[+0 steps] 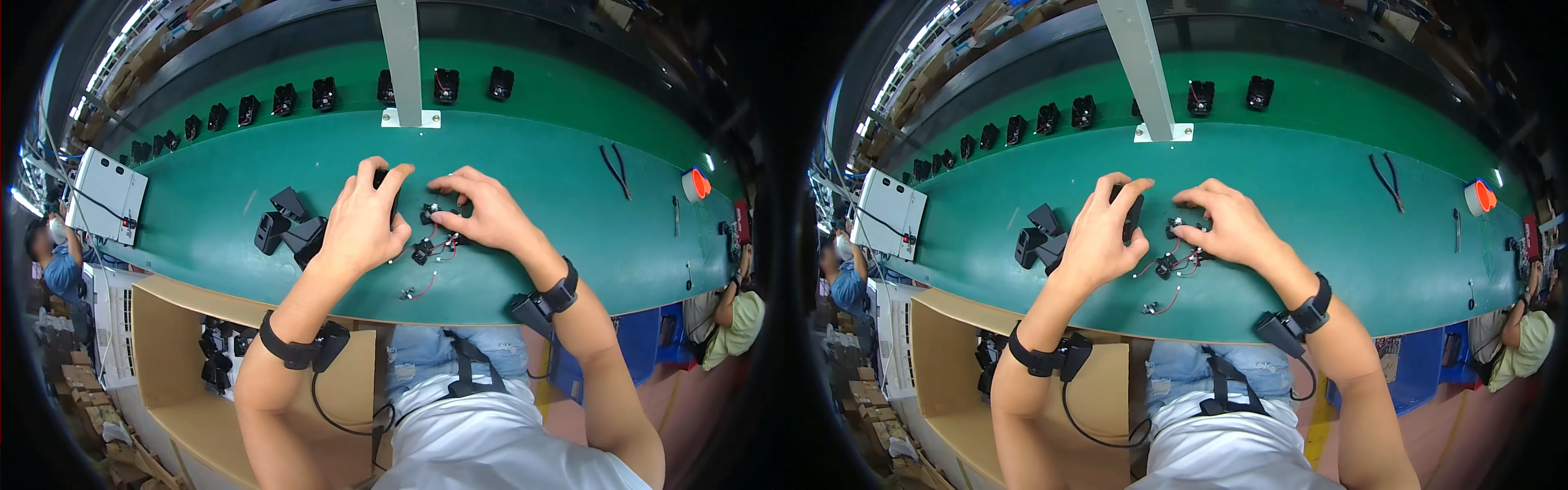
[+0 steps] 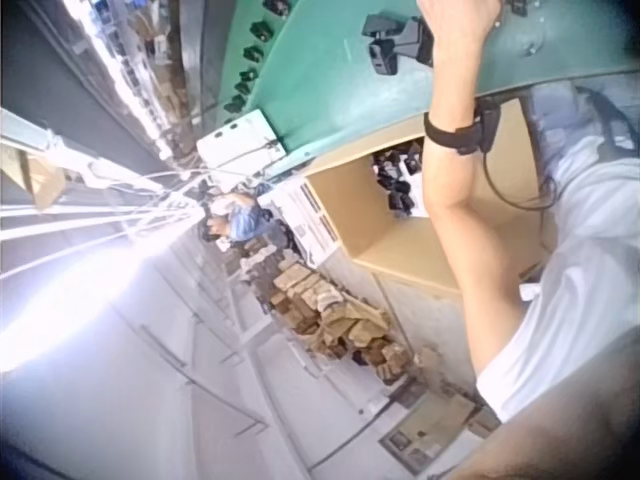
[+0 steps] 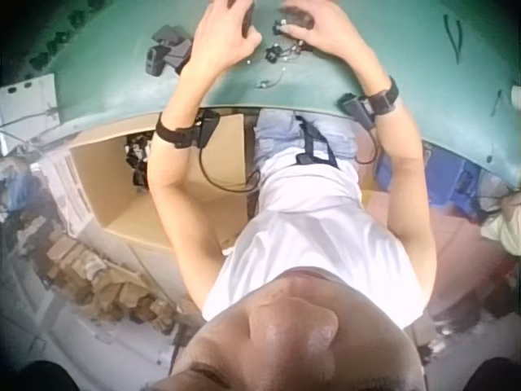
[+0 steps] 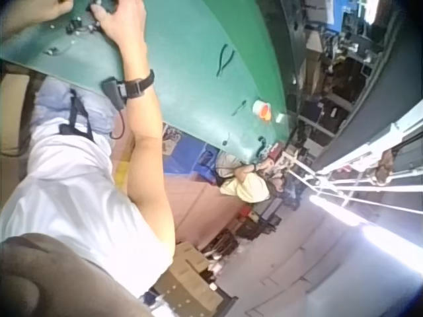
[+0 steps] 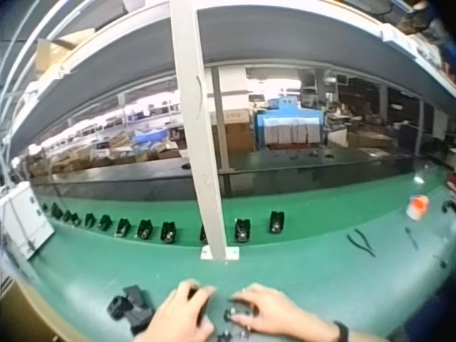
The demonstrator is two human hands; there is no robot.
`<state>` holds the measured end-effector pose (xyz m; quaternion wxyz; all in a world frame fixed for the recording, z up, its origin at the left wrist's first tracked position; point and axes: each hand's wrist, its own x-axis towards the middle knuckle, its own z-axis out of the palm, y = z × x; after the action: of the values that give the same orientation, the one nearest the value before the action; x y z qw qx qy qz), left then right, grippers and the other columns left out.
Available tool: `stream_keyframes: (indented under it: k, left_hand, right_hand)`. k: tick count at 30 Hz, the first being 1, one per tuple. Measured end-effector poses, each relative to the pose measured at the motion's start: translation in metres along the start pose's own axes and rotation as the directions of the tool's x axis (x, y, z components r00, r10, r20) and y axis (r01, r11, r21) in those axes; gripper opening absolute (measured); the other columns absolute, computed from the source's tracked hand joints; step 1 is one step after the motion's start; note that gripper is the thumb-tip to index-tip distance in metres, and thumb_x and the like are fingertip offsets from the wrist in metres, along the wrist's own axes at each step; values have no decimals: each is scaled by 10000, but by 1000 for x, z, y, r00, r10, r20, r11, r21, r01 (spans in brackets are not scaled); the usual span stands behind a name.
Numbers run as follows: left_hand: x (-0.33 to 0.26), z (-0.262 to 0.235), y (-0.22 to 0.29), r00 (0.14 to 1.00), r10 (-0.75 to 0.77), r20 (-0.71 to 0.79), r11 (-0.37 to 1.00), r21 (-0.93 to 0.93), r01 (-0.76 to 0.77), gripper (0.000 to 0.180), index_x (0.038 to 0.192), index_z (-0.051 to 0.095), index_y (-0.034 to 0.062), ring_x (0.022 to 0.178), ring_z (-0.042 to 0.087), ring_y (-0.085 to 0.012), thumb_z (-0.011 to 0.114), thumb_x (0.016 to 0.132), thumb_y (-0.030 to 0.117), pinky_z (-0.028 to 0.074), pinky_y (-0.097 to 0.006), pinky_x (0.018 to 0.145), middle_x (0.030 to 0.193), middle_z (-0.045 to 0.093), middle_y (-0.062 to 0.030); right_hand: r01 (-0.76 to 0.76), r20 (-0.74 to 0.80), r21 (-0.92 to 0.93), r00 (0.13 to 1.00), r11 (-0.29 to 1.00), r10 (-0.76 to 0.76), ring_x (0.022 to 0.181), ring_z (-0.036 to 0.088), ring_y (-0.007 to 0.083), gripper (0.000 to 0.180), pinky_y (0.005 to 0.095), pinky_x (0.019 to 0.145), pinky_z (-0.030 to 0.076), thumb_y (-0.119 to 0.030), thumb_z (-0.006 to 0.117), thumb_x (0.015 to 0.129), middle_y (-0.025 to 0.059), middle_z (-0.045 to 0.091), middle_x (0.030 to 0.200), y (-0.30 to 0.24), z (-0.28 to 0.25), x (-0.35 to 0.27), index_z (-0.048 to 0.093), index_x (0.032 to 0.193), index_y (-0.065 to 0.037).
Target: The person assembles small black electronic devices by inserting wired circuit boards into plastic housings. They pick up the components from a green workbench, connect the parts by hand, and place the finished units into a cardboard box. The process is repeated for multiple units.
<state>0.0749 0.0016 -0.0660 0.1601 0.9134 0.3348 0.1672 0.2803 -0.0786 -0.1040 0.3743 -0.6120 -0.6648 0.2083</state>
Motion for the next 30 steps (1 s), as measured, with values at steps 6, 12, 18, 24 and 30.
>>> stream_keyframes:
  k: [6, 12, 18, 24, 30]
  left_hand:
    - [1, -1, 8, 980, -182, 85, 962, -190, 196, 655, 1328, 484, 102, 1106, 571, -396, 648, 696, 47, 505, -470, 928, 1253, 504, -179]
    - [2, -1, 4, 995, -57, 87, 933, -350, 84, 617, 1297, 501, 62, 1164, 550, -369, 618, 691, 51, 479, -437, 975, 1247, 504, -178]
    - [1, -4, -1, 999, 43, 31, 890, -455, -24, 722, 1407, 458, 56, 1263, 505, -356, 625, 705, 28, 421, -415, 1074, 1325, 482, -188]
    - [0, -3, 11, 996, 83, 43, 820, -571, -44, 822, 1471, 395, 55, 1264, 519, -301, 723, 718, 19, 497, -397, 1030, 1382, 436, -158]
    - [1, -2, 10, 996, 87, -11, 812, -579, -78, 890, 1499, 357, 68, 1235, 539, -267, 769, 712, -4, 556, -369, 962, 1395, 418, -147]
  right_hand:
    - [-13, 46, 87, 999, 996, 9, 822, 672, 233, 284, 349, 745, 545, -215, 798, 783, 80, 678, 890, -4, 2, 5, 693, 985, -46]
    - [20, -61, 188, 998, 982, -8, 696, 625, 158, 297, 288, 633, 509, -128, 742, 853, 77, 681, 861, -12, -14, 6, 719, 1134, -36]
    - [151, -56, 274, 988, 950, -141, 692, 603, 149, 322, 276, 635, 495, -113, 670, 911, 79, 681, 898, -21, -11, 2, 696, 1229, -69]
    - [88, -194, 335, 981, 938, -23, 766, 654, 133, 246, 250, 661, 527, -50, 706, 864, 85, 701, 933, -30, -13, -1, 722, 1109, -43]
    - [227, -371, 149, 915, 962, -159, 791, 687, 159, 172, 263, 660, 553, -15, 747, 814, 89, 712, 959, -33, -15, -2, 755, 985, -36]
